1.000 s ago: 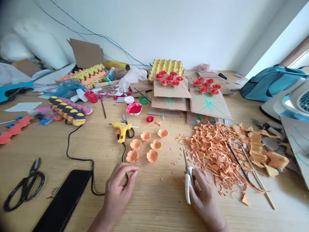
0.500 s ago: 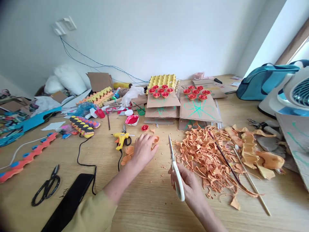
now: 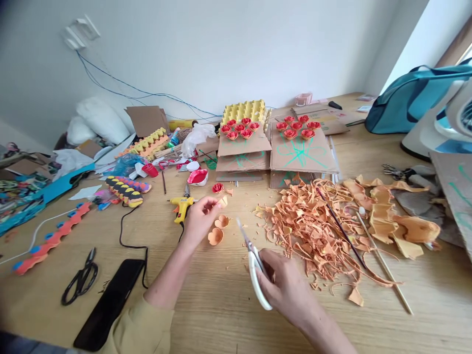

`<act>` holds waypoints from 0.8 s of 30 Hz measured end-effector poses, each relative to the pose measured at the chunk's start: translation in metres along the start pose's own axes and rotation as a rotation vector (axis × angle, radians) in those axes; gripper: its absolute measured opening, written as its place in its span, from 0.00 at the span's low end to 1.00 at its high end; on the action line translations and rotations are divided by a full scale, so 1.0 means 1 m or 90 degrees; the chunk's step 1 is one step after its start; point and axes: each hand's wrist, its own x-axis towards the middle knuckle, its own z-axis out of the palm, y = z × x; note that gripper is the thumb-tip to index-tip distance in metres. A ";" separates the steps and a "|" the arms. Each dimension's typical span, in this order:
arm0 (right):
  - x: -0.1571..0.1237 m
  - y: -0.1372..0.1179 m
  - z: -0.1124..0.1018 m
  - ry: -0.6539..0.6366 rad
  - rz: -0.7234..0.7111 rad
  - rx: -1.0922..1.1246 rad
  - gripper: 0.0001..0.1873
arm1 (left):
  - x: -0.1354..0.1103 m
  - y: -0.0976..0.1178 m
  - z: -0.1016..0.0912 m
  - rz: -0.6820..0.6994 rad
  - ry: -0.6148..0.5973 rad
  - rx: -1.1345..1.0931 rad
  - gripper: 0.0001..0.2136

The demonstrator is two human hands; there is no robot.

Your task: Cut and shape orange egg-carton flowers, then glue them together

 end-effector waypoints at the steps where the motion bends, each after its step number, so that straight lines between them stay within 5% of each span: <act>1: -0.002 0.001 0.002 -0.010 -0.027 -0.090 0.17 | -0.008 -0.004 -0.004 -0.040 0.012 -0.113 0.05; 5: -0.015 -0.001 0.019 -0.027 -0.143 -0.348 0.10 | -0.033 -0.020 -0.012 -0.160 0.119 -0.441 0.11; 10: -0.024 -0.004 0.030 -0.060 -0.217 -0.481 0.07 | -0.035 -0.020 -0.009 -0.265 0.174 -0.696 0.17; 18: -0.006 0.016 -0.031 0.103 -0.064 -0.615 0.15 | -0.044 -0.007 0.006 -0.328 0.083 -0.943 0.12; 24: 0.013 0.002 -0.022 0.126 -0.084 -0.408 0.15 | -0.058 -0.002 0.015 -0.332 -0.055 -0.979 0.06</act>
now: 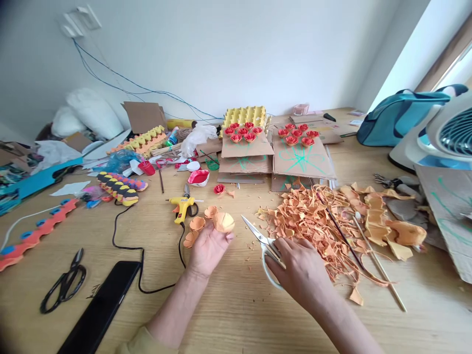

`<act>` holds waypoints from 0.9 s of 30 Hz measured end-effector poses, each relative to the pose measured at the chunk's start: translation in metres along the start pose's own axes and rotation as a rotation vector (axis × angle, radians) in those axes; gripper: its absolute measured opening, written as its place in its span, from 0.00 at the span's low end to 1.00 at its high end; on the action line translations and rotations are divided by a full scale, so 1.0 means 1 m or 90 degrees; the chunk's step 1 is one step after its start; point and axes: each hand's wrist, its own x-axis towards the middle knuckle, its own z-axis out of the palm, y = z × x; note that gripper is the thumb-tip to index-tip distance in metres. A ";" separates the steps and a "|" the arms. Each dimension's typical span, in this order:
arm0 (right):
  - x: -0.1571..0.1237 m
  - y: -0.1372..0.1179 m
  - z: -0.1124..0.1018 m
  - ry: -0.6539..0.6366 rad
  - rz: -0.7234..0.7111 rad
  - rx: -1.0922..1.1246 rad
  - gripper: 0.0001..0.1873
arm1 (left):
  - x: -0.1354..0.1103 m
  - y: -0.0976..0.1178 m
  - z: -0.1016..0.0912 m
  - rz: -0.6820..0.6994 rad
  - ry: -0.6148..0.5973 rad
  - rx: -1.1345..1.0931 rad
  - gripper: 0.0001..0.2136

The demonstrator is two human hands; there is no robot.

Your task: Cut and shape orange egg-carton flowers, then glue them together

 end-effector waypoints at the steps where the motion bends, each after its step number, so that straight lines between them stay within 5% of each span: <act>1: 0.003 -0.002 0.001 -0.018 0.033 0.090 0.15 | -0.002 -0.002 0.000 -0.012 -0.019 0.010 0.07; 7: 0.001 0.006 0.009 -0.315 0.185 0.799 0.29 | -0.008 -0.019 -0.002 -0.119 -0.131 0.043 0.09; 10: -0.004 0.011 0.014 -0.309 0.212 0.910 0.29 | -0.010 -0.029 -0.003 -0.177 -0.140 0.070 0.10; 16: -0.004 0.013 0.015 -0.150 0.223 0.872 0.26 | -0.012 -0.037 -0.002 -0.121 -0.115 0.198 0.10; 21: -0.002 0.005 0.008 -0.153 0.235 0.754 0.27 | -0.014 -0.038 0.000 -0.034 -0.100 0.343 0.11; 27: -0.008 0.007 0.015 -0.130 0.181 0.642 0.23 | -0.014 -0.038 -0.002 -0.052 -0.053 0.325 0.14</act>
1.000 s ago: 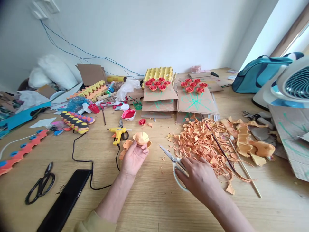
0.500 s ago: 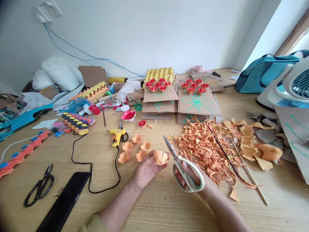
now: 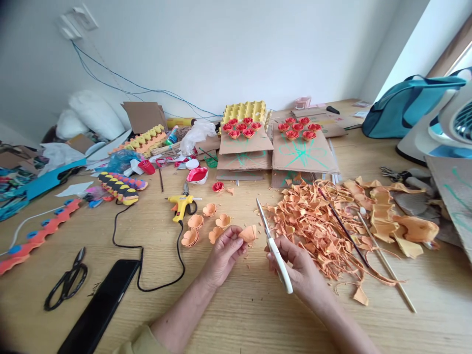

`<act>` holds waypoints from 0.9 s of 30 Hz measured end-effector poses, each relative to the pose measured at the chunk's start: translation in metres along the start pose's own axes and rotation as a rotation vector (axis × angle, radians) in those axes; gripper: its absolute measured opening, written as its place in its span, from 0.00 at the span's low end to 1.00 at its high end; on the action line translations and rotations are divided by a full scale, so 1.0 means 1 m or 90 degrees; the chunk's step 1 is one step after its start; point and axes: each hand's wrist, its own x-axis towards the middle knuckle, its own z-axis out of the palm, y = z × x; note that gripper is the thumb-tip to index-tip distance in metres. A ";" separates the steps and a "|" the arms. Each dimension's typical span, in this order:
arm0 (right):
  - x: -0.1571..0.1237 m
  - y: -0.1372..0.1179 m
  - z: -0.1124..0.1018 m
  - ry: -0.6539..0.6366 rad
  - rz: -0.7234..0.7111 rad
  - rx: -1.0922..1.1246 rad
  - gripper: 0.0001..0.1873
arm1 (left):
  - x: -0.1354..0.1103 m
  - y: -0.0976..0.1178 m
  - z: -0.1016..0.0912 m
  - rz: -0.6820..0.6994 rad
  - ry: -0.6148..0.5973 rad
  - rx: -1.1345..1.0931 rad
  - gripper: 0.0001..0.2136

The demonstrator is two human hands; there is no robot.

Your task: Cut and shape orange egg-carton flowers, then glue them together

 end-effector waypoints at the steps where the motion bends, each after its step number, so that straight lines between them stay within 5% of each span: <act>1: 0.000 0.002 -0.001 0.007 -0.014 -0.043 0.22 | 0.000 0.000 0.000 0.001 0.004 0.002 0.15; 13: -0.001 0.003 -0.003 0.017 -0.203 -0.530 0.08 | 0.002 0.000 -0.005 0.035 0.106 0.036 0.15; 27: 0.001 0.006 -0.001 0.086 -0.260 -0.681 0.10 | 0.002 0.003 -0.006 0.008 0.087 -0.015 0.15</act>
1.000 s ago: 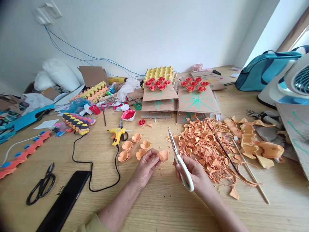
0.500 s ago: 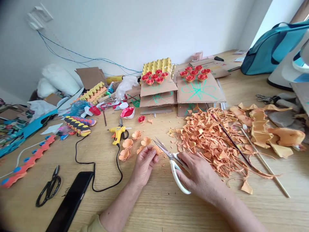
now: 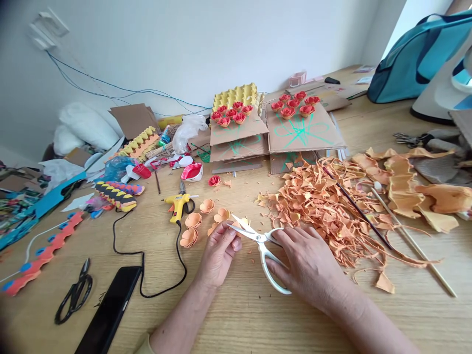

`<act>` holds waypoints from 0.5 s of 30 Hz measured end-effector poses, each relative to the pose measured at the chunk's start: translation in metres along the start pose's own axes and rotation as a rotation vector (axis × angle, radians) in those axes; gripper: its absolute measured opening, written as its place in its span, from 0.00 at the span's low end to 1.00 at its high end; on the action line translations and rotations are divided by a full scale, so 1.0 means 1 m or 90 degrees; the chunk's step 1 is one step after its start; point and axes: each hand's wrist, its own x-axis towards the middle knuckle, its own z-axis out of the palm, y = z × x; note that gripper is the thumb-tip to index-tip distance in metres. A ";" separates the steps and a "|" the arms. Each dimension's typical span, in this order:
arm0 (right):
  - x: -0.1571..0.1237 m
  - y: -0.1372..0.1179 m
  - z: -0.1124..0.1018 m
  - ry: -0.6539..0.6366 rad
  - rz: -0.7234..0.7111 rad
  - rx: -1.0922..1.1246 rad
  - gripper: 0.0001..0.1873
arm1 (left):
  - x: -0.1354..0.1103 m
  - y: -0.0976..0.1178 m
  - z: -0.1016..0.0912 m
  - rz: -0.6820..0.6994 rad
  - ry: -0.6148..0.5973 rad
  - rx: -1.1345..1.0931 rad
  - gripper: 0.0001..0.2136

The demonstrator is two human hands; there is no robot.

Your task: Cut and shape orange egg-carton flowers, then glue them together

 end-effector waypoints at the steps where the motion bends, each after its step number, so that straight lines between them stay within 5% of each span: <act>1: 0.000 0.000 0.000 -0.003 0.002 0.002 0.10 | 0.000 0.000 0.000 -0.003 -0.001 0.001 0.14; 15: 0.000 -0.002 -0.003 -0.026 -0.011 0.051 0.11 | -0.006 -0.005 0.002 -0.058 -0.046 0.000 0.12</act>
